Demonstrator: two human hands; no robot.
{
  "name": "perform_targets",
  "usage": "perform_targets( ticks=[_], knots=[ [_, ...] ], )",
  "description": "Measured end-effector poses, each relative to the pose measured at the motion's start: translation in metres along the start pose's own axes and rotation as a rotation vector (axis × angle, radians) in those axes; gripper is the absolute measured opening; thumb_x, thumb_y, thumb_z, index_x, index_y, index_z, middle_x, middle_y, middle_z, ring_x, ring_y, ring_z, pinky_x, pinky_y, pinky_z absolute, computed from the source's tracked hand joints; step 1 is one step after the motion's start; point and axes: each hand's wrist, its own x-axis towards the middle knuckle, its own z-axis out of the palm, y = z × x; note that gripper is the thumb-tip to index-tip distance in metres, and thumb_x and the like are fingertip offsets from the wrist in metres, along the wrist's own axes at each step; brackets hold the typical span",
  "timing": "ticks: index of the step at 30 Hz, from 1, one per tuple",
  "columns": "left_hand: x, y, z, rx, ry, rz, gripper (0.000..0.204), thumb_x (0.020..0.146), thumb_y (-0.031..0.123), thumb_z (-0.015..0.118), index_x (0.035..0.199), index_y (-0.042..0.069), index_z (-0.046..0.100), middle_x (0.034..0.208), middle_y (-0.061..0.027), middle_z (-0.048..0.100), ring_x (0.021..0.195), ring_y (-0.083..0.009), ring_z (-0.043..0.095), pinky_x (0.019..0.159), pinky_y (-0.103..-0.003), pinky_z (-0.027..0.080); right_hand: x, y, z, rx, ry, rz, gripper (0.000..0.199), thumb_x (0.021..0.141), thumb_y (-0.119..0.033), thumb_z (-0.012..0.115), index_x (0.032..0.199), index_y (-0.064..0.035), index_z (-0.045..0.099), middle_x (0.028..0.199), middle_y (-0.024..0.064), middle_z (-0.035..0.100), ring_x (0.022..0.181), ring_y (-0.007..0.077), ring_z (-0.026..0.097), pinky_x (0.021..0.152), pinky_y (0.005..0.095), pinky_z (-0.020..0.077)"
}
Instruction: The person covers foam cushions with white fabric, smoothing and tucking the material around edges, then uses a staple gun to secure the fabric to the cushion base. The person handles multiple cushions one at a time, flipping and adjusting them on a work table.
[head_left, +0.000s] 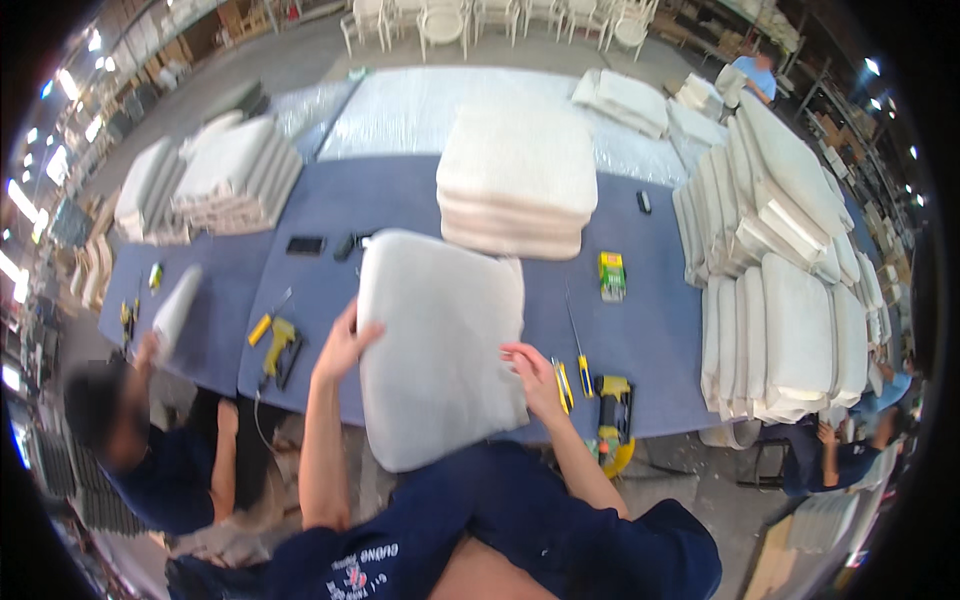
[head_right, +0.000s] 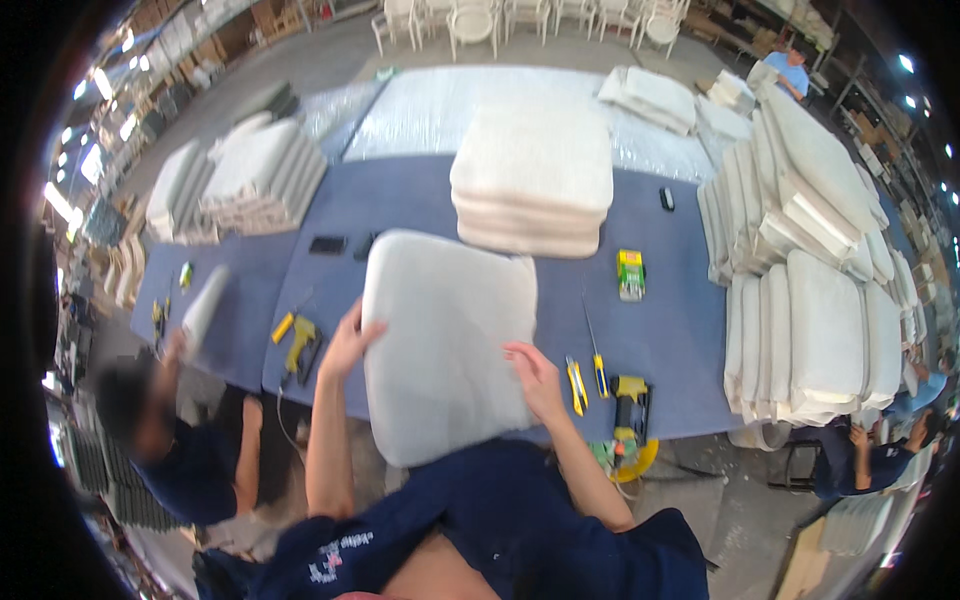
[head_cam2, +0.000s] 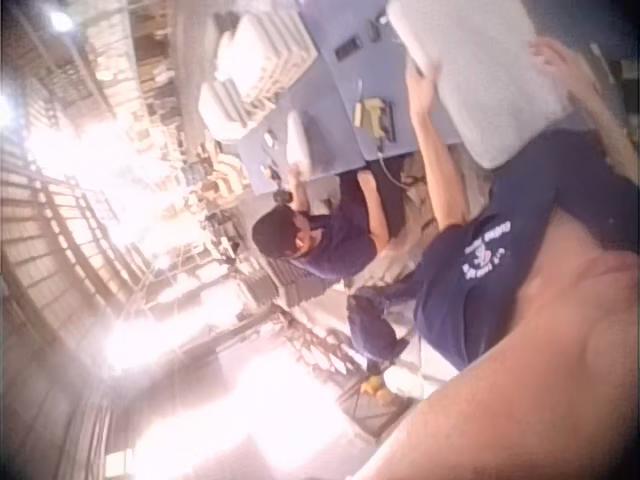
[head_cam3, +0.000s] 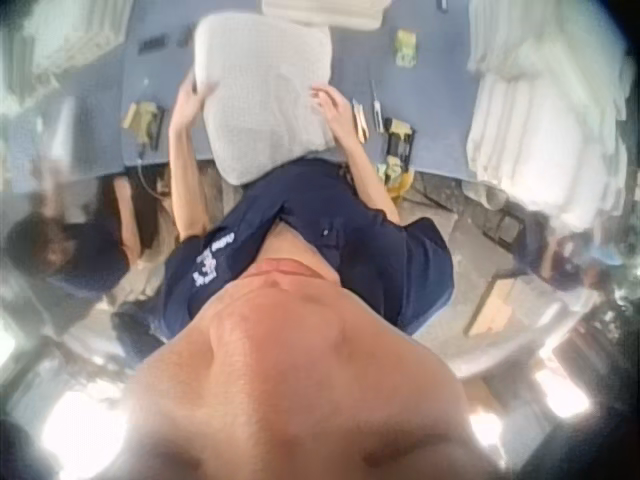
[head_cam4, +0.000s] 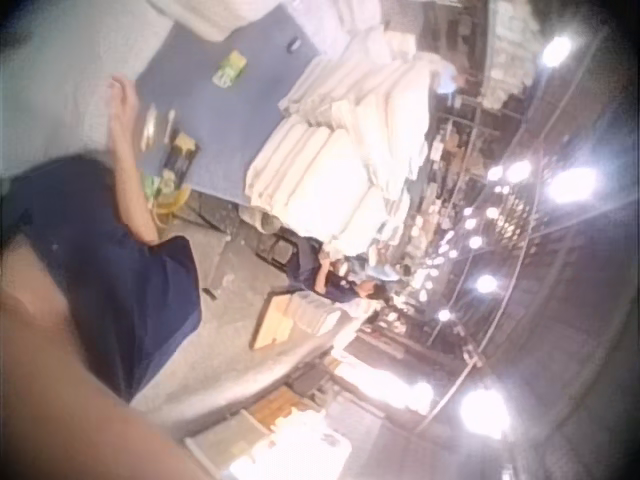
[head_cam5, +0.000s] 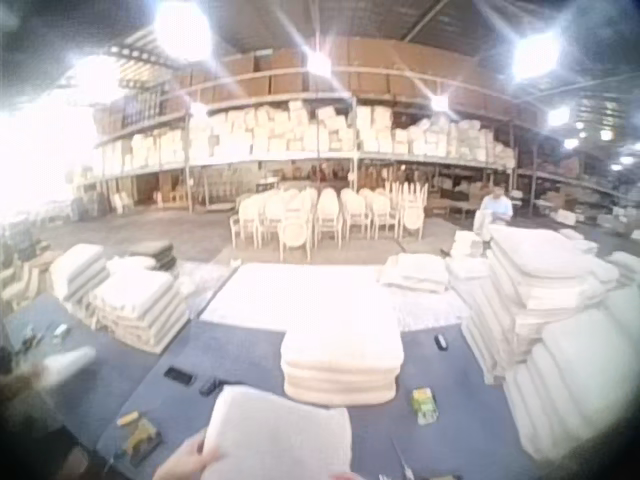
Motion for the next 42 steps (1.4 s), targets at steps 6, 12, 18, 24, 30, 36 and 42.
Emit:
perform_targets(
  ticks=[6,12,18,24,30,36,42],
  knots=[
    [-0.046,0.045,0.005,-0.179,-0.338,0.012,0.085,0.089,0.019,0.083,0.163,0.003,0.045,0.150,-0.0120,0.061,0.141,-0.0232,0.055,0.120,-0.039,0.041,0.098,0.069,-0.158,0.189,0.716,0.028,0.028,0.110,-0.026,0.060,0.124,-0.0054,0.072,0.118,0.0072,0.072,0.109,0.0179,0.069,0.094,0.0314,0.0553],
    [-0.055,0.070,0.016,0.050,-0.172,0.094,0.072,0.087,0.028,0.085,0.148,-0.002,0.059,0.139,-0.0159,0.069,0.131,-0.0252,0.063,0.113,-0.040,0.047,0.092,0.058,-0.180,-0.897,0.050,-0.003,0.043,0.110,-0.036,0.056,0.142,-0.0087,0.062,0.127,0.0096,0.071,0.112,0.0220,0.070,0.094,0.0391,0.0594],
    [-0.032,0.075,0.060,0.095,0.214,0.285,0.066,0.088,0.035,0.086,0.139,-0.004,0.066,0.124,-0.0207,0.076,0.116,-0.0302,0.073,0.102,-0.041,0.055,0.038,0.073,-0.122,-0.883,-0.010,0.104,0.046,0.110,-0.038,0.056,0.146,-0.0094,0.059,0.133,0.0098,0.067,0.119,0.0227,0.067,0.099,0.0402,0.0569],
    [-0.020,0.105,0.094,0.190,0.213,0.583,0.064,0.091,0.040,0.085,0.135,-0.004,0.069,0.125,-0.0242,0.075,0.116,-0.0408,0.073,0.101,-0.042,0.056,0.020,0.040,-0.121,-0.001,0.280,0.092,0.049,0.110,-0.039,0.055,0.149,-0.0101,0.055,0.139,0.0100,0.064,0.125,0.0234,0.064,0.104,0.0414,0.0544],
    [0.035,0.149,0.072,0.373,0.286,0.730,0.069,0.104,0.040,0.070,0.156,-0.002,0.051,0.155,-0.0291,0.056,0.150,-0.0384,0.050,0.125,-0.047,0.035,0.007,-0.025,-0.100,0.649,0.343,-0.064,0.053,0.109,-0.041,0.055,0.153,-0.0108,0.052,0.145,0.0102,0.061,0.132,0.0242,0.061,0.109,0.0425,0.0519],
    [0.070,0.081,0.128,0.478,-0.031,0.557,0.087,0.108,0.051,0.058,0.172,0.006,0.021,0.175,-0.0352,0.015,0.163,-0.0547,0.009,0.130,-0.063,0.016,0.002,-0.045,-0.048,0.309,0.057,-0.209,0.064,0.108,-0.042,0.058,0.160,-0.0085,0.044,0.153,0.0101,0.056,0.143,0.0236,0.054,0.121,0.0421,0.0424],
    [-0.007,0.040,0.194,0.242,-0.228,0.466,0.096,0.102,0.048,0.065,0.175,0.009,0.015,0.179,-0.0301,-0.005,0.165,-0.0519,-0.005,0.131,-0.061,0.006,-0.007,-0.056,-0.029,-0.062,0.048,-0.186,0.066,0.089,-0.016,0.084,0.146,-0.0035,0.054,0.144,0.0103,0.063,0.134,0.0207,0.060,0.116,0.0391,0.0460]
  ],
)
